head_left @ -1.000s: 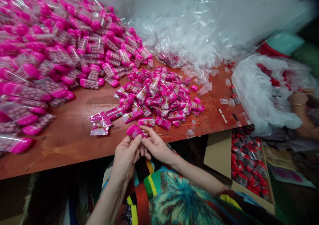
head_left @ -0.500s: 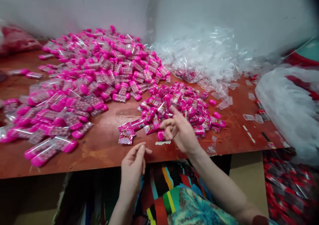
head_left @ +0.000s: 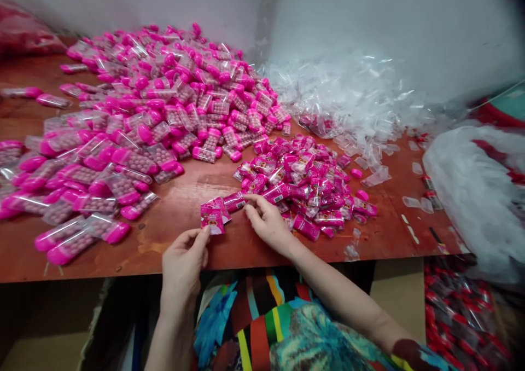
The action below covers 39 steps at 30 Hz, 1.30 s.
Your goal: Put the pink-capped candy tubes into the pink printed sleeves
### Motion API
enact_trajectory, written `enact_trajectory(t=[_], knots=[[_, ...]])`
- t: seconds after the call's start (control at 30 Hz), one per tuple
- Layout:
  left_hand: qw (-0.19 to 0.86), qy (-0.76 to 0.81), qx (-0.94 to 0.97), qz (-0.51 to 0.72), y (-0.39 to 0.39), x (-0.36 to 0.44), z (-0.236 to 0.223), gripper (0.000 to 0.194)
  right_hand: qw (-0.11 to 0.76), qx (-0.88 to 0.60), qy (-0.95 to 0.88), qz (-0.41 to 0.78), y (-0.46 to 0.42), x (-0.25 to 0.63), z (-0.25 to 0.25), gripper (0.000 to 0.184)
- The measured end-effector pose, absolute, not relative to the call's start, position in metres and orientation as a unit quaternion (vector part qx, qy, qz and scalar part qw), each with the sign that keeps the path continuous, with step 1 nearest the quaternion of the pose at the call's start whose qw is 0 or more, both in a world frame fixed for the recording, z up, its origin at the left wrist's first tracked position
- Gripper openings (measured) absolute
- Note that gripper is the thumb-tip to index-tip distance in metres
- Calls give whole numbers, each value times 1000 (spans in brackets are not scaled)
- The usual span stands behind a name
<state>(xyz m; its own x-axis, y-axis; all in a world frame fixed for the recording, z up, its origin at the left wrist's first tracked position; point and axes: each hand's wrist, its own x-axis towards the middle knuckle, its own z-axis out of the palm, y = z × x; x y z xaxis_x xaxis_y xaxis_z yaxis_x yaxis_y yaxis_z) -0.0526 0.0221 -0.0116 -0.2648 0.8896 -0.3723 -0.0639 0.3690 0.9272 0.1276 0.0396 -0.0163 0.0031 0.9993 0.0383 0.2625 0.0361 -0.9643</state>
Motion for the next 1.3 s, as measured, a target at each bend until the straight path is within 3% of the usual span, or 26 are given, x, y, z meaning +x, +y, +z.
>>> enact_trajectory(t=[0.17, 0.3, 0.5, 0.73, 0.87, 1.03, 1.17, 1.3], knots=[[604, 554, 236, 523, 15, -37, -3, 31, 456, -489, -444, 596, 38, 110, -17, 40], [638, 556, 244, 474, 15, -32, 2, 38, 476, -461, -468, 585, 39, 106, -14, 40], [649, 573, 276, 418, 17, -36, -1, 36, 405, -416, -584, 567, 31, 116, -8, 38], [590, 579, 282, 487, 35, -44, -2, 30, 383, -439, -706, 401, 48, 97, 6, 36], [567, 568, 270, 531, 56, -50, 5, 37, 361, -440, -746, 345, 72, 84, 12, 38], [623, 540, 259, 503, 78, -61, 15, 42, 315, -452, -775, 309, 103, 73, 13, 30], [659, 510, 211, 511, 92, -76, 18, 32, 258, -508, -769, 290, 149, 76, 23, 13], [633, 526, 193, 534, 100, -83, 11, 29, 241, -637, -696, 228, 208, 78, 29, 31]])
